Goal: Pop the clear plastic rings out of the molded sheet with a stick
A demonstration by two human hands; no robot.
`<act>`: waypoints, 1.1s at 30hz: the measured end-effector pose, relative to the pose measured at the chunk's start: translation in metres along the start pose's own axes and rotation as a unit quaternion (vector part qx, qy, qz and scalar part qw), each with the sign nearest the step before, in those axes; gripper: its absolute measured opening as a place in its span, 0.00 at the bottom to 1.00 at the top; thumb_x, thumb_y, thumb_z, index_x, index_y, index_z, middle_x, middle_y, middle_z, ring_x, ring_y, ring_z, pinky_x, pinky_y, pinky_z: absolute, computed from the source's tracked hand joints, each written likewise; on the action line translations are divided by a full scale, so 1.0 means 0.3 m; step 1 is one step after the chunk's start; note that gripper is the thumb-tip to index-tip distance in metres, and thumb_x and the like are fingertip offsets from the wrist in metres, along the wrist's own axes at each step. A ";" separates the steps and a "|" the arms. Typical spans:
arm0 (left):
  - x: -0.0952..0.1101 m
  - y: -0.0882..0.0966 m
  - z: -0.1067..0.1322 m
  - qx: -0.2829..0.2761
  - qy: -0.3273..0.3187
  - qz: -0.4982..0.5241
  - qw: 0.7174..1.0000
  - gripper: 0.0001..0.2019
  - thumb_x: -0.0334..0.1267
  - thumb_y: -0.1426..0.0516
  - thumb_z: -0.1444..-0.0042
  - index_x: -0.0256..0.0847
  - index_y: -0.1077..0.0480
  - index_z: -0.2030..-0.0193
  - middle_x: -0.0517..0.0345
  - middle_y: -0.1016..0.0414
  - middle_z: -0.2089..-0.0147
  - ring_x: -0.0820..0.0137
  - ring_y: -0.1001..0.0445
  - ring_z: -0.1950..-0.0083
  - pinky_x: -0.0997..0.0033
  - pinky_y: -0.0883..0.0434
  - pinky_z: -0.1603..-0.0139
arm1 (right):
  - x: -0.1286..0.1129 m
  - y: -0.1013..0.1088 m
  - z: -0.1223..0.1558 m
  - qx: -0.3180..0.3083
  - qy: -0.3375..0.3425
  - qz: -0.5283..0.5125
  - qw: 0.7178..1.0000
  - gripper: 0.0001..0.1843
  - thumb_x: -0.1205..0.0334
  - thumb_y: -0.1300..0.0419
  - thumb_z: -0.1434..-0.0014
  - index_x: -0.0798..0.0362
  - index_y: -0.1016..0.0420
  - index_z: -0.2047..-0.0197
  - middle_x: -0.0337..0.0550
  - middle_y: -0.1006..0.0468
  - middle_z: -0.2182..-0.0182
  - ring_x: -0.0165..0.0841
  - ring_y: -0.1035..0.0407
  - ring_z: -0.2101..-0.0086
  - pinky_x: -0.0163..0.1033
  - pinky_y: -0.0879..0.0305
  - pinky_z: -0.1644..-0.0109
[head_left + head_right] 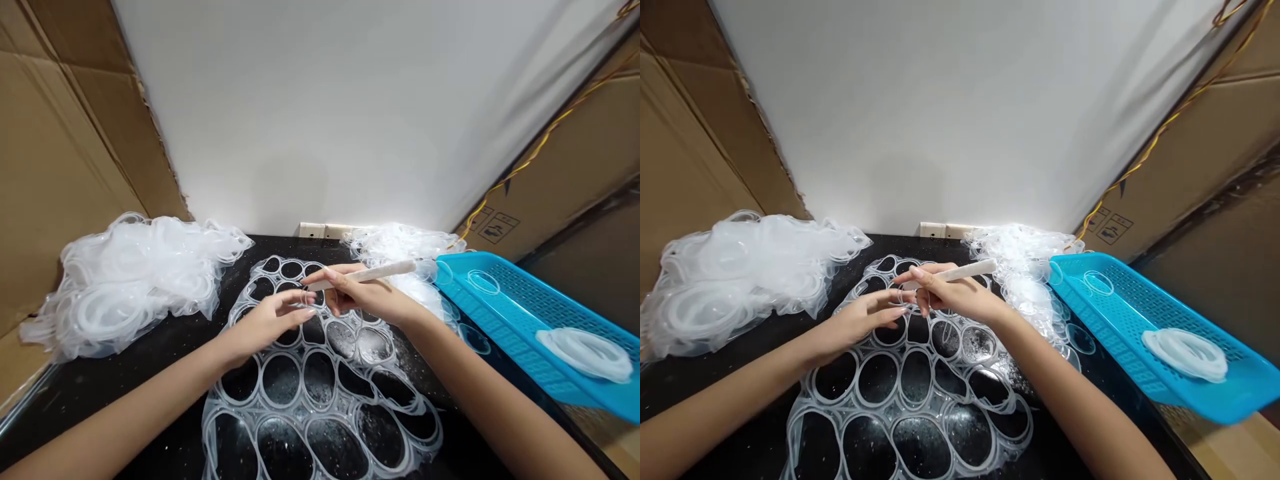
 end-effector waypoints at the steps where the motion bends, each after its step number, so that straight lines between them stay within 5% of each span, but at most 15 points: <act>1: -0.006 -0.027 -0.007 -0.017 0.026 0.080 0.996 0.13 0.40 0.38 0.53 0.37 0.27 0.60 0.49 0.28 0.54 0.60 0.31 0.51 0.64 0.33 0.54 | -0.002 0.002 0.006 0.012 0.003 -0.002 1.000 0.24 0.47 0.51 0.40 0.56 0.28 0.53 0.36 0.34 0.82 0.24 0.41 0.80 0.32 0.51 0.78; 4: -0.014 -0.061 -0.021 -0.001 0.027 0.182 0.983 0.07 0.38 0.43 0.47 0.37 0.27 0.69 0.53 0.25 0.62 0.66 0.27 0.59 0.66 0.30 0.59 | -0.012 0.020 0.026 0.054 0.002 0.008 0.999 0.24 0.46 0.52 0.40 0.55 0.30 0.51 0.39 0.32 0.78 0.24 0.43 0.79 0.32 0.52 0.78; 9: -0.006 -0.021 -0.026 0.079 -0.042 0.269 0.959 0.12 0.32 0.50 0.42 0.38 0.30 0.73 0.60 0.28 0.71 0.75 0.28 0.63 0.75 0.29 0.59 | -0.015 0.047 0.032 0.090 -0.015 -0.036 0.995 0.26 0.44 0.55 0.39 0.52 0.30 0.50 0.45 0.27 0.70 0.24 0.44 0.79 0.32 0.58 0.82; 18: 0.002 0.009 -0.028 0.108 -0.085 0.290 0.947 0.09 0.32 0.47 0.44 0.34 0.30 0.74 0.62 0.37 0.78 0.71 0.27 0.68 0.75 0.28 0.65 | 0.074 0.010 -0.016 0.067 -0.085 -0.253 0.961 0.28 0.42 0.56 0.40 0.54 0.27 0.56 0.44 0.28 0.78 0.26 0.35 0.78 0.29 0.66 0.84; 23: -0.002 0.020 -0.029 0.115 -0.104 0.281 0.947 0.07 0.32 0.47 0.44 0.35 0.30 0.71 0.64 0.38 0.78 0.74 0.28 0.71 0.76 0.29 0.66 | 0.117 0.018 -0.026 0.153 -0.107 -0.275 0.943 0.26 0.44 0.57 0.38 0.53 0.26 0.57 0.49 0.24 0.68 0.28 0.32 0.73 0.28 0.65 0.84; 28: -0.010 0.041 -0.036 0.136 -0.124 0.253 0.950 0.04 0.35 0.44 0.46 0.37 0.32 0.70 0.65 0.38 0.78 0.75 0.29 0.71 0.77 0.30 0.66 | 0.157 0.030 -0.038 0.218 -0.109 -0.324 0.914 0.25 0.47 0.59 0.37 0.53 0.28 0.55 0.49 0.26 0.59 0.29 0.32 0.68 0.27 0.52 0.82; 33: -0.002 0.021 -0.024 0.103 -0.104 0.168 0.975 0.07 0.40 0.42 0.49 0.38 0.30 0.67 0.63 0.31 0.73 0.74 0.28 0.69 0.76 0.31 0.63 | 0.145 0.027 -0.039 0.245 -0.053 -0.351 0.902 0.26 0.45 0.61 0.37 0.51 0.32 0.50 0.49 0.29 0.58 0.30 0.33 0.64 0.33 0.36 0.69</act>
Point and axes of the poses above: each hand's wrist, its own z-axis away from the middle knuckle, its own y-axis out of the back of the hand, x = y × z, the point moved 4 cm from there along -z, towards the middle knuckle
